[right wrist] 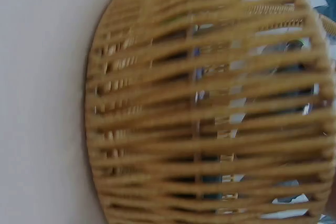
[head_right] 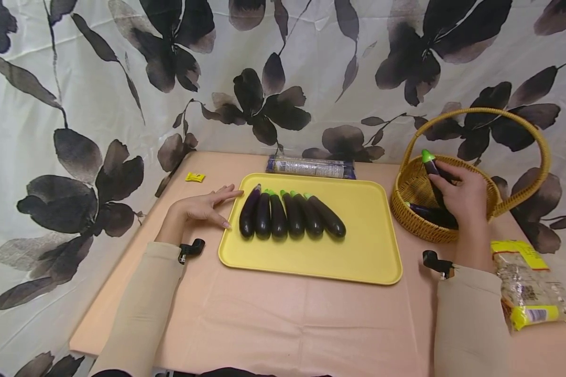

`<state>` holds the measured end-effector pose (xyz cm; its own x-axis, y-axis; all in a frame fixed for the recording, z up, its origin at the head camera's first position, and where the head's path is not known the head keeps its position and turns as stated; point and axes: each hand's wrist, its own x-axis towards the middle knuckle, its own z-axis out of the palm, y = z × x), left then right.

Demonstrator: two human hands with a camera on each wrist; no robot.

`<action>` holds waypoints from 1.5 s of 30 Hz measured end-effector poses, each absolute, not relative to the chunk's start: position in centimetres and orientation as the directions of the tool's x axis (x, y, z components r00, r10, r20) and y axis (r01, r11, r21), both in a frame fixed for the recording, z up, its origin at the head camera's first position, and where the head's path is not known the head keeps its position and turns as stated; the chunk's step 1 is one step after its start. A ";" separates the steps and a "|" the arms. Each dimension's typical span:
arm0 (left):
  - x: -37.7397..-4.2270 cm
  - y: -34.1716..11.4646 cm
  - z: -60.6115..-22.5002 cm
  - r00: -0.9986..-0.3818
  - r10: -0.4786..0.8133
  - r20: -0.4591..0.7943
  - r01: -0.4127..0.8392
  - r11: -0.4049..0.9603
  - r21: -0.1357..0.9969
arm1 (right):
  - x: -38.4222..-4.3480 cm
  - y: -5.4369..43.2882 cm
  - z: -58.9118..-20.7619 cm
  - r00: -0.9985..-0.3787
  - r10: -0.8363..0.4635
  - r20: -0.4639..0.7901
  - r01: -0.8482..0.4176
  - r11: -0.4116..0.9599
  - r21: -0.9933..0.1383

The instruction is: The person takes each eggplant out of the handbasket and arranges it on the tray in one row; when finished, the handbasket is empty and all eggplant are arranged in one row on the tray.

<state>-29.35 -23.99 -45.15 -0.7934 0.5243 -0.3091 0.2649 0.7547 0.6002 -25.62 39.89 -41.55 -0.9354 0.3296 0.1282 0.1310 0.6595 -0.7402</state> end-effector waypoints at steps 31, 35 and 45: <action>-29.6 -24.0 -44.6 -0.789 0.513 -0.339 0.229 0.757 0.612 | -24.5 33.6 -39.5 -0.935 0.151 0.322 -0.150 0.653 -0.742; -29.7 -24.0 -44.5 -0.786 0.514 -0.345 0.230 0.760 0.608 | -24.4 32.9 -39.3 -0.928 0.128 0.350 -0.183 0.660 -0.729; -29.9 -24.1 -44.3 -0.777 0.527 -0.344 0.236 0.751 0.617 | -24.4 31.4 -39.1 -0.926 0.035 0.376 -0.252 0.684 -0.684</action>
